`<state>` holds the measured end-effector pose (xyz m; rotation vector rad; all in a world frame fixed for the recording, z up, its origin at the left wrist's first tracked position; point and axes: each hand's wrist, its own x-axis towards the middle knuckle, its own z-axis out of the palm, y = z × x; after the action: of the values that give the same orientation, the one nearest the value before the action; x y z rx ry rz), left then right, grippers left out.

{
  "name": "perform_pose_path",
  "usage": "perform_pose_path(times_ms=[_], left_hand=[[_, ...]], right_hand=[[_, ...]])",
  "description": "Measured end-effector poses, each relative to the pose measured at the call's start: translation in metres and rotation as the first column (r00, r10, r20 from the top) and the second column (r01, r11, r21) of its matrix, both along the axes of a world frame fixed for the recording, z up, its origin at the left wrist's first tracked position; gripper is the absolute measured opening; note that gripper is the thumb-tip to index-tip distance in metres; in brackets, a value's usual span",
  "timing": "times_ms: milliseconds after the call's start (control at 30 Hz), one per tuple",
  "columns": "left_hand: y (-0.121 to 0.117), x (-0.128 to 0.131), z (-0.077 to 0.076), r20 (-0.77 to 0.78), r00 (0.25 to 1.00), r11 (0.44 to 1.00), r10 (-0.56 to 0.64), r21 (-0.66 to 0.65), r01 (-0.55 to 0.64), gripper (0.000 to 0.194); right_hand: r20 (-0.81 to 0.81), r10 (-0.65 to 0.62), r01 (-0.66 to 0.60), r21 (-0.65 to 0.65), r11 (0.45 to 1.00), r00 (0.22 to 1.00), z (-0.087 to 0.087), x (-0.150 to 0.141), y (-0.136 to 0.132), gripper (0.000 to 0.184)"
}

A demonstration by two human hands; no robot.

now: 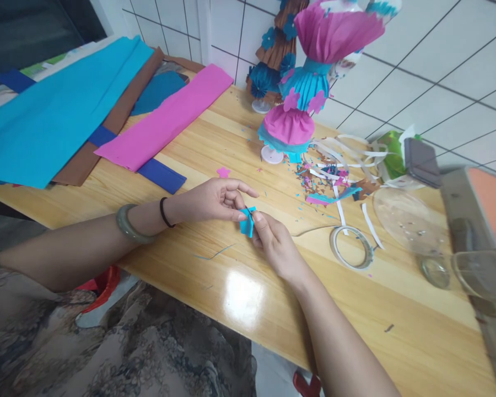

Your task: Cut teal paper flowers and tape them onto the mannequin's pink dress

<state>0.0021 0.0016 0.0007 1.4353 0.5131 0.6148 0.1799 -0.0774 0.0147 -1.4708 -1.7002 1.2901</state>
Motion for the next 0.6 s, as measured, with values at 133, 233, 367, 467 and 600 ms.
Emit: perform_pose_path(times_ms=[133,233,367,467,600], left_hand=[[-0.0006,0.0012,-0.0004,0.003,1.000,1.000,0.008,-0.022,-0.008,0.046],[-0.0011,0.0015,-0.0004,0.008,1.000,0.999,0.009,-0.053,-0.008,0.052],[-0.0014,0.0013,-0.0008,0.015,1.000,0.998,0.018,-0.054,-0.017,0.057],[-0.0015,0.0012,-0.0012,0.019,1.000,0.999,0.003,-0.039,-0.002,0.057],[-0.0017,0.0018,-0.0017,0.007,1.000,0.999,-0.004,-0.041,0.005,0.055]], right_hand=[[-0.003,-0.006,0.006,-0.011,1.000,1.000,-0.0002,0.0003,0.0002,0.046],[-0.009,-0.011,0.011,-0.018,1.000,1.000,-0.0021,0.0014,0.0004,0.046],[-0.009,-0.014,0.014,-0.007,1.000,1.000,-0.0043,0.0026,0.0004,0.047],[-0.008,-0.019,0.019,-0.013,1.000,1.000,-0.0040,0.0023,0.0005,0.047],[-0.013,-0.016,0.016,-0.012,1.000,1.000,-0.0033,0.0015,0.0006,0.046]])
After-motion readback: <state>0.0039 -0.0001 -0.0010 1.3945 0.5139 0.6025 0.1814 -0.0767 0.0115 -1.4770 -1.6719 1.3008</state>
